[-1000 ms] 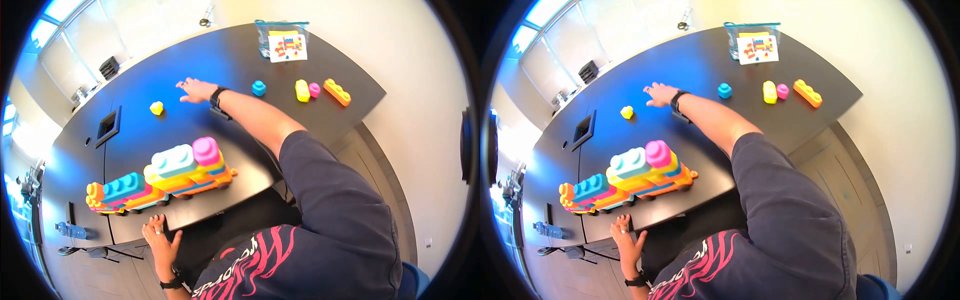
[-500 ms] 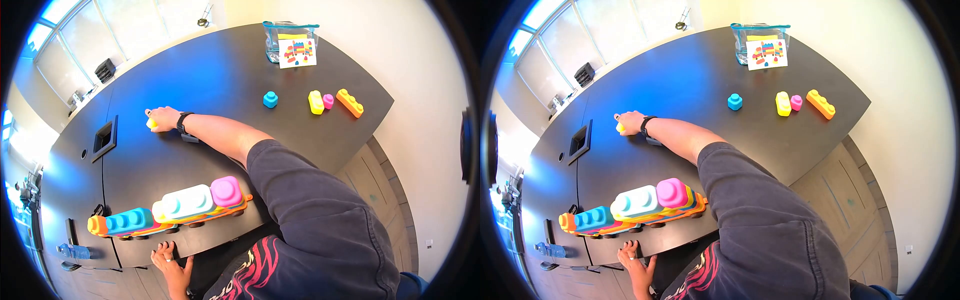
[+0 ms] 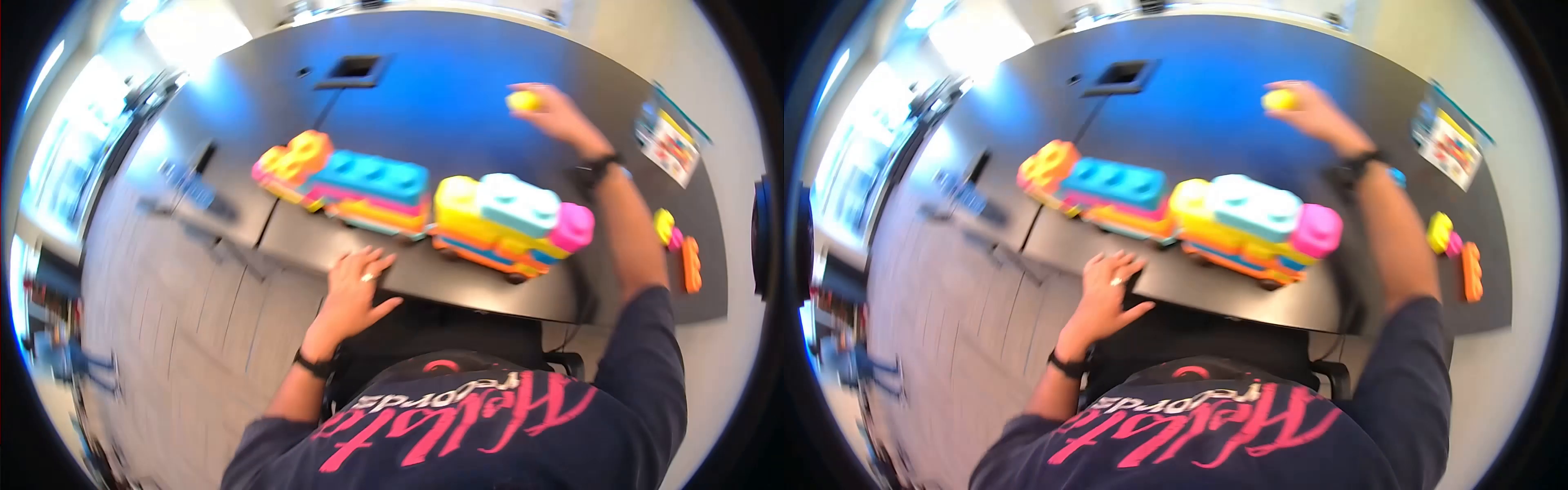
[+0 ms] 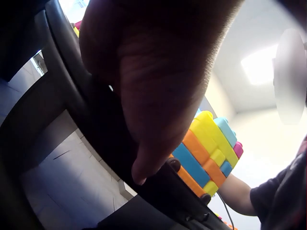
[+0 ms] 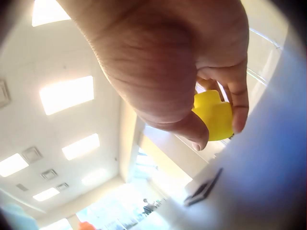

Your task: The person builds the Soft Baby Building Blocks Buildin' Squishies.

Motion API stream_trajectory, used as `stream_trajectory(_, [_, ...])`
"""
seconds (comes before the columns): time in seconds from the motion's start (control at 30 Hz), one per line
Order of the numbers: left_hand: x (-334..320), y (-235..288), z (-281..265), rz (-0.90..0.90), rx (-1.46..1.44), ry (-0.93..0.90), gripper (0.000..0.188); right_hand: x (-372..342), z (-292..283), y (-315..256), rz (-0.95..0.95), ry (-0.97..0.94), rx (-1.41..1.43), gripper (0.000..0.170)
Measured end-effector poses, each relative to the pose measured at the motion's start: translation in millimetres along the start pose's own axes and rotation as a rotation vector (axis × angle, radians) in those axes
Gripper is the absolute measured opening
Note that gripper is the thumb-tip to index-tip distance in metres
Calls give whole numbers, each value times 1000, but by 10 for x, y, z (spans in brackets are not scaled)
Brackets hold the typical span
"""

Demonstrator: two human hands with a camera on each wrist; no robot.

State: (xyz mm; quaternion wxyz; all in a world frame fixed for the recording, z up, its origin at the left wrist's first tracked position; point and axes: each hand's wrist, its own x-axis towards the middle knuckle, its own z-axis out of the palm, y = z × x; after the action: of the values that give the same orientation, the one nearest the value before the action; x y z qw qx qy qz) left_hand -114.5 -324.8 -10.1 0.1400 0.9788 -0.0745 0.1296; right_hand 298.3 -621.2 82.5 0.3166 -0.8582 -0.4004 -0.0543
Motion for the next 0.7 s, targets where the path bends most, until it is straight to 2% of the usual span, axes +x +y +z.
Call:
stream_trajectory(0.03, [-10, 56, -25, 5, -57, -18, 73, -104, -231, 233, 1, 23, 117, 56])
stream_trajectory(0.07, [-32, 106, -95, 28, -35, -22, 72, -315, -594, -58, 56, -9, 225, 58])
stream_trajectory(0.13, [-34, 296, -254, 41, -19, -8, 70, -763, -1216, -714, 3, 51, 124, 55])
stream_trajectory(0.2, [11, 655, -576, -16, -292, -77, 68, -1223, -1632, -1040, -111, 138, 104, 49])
stream_trajectory(0.23, [-92, 601, -703, -29, -305, -58, 68, -1414, -1572, -1511, -129, 147, 77, 49])
stream_trajectory(0.27, [-111, 683, -837, 41, -344, 48, 68, -1637, -1547, -1920, -150, 161, 60, 48])
stream_trajectory(0.3, [-116, 775, -949, 113, -376, 156, 68, -1816, -1505, -2164, -201, 156, 18, 53])
stream_trajectory(0.33, [-108, 858, -1043, 103, -374, 172, 68, -1966, -1345, -2420, -224, 135, 126, 63])
stream_trajectory(0.4, [-86, 1028, -1133, 264, -631, 403, 71, -2149, -913, -2798, -382, 117, 97, 70])
stream_trajectory(0.43, [-98, 1069, -1119, 262, -632, 413, 71, -2218, -748, -2948, -325, 25, 9, 68])
stream_trajectory(0.5, [-124, 1129, -1100, 347, -802, 360, 77, -2224, -319, -3110, -373, -126, 122, 66])
stream_trajectory(0.53, [-125, 1072, -1067, 384, -837, 269, 76, -2200, -94, -3066, -393, -125, 203, 65])
stream_trajectory(0.57, [-152, 1028, -1051, 336, -786, 245, 70, -2181, 19, -3109, -387, -129, 228, 66])
stream_trajectory(0.67, [-254, 827, -1055, 206, -927, 186, 62, -2115, 315, -3170, -365, -128, 248, 69])
stream_trajectory(0.7, [-298, 752, -1110, 190, -892, 178, 63, -2098, 397, -3219, -363, -85, 302, 69])
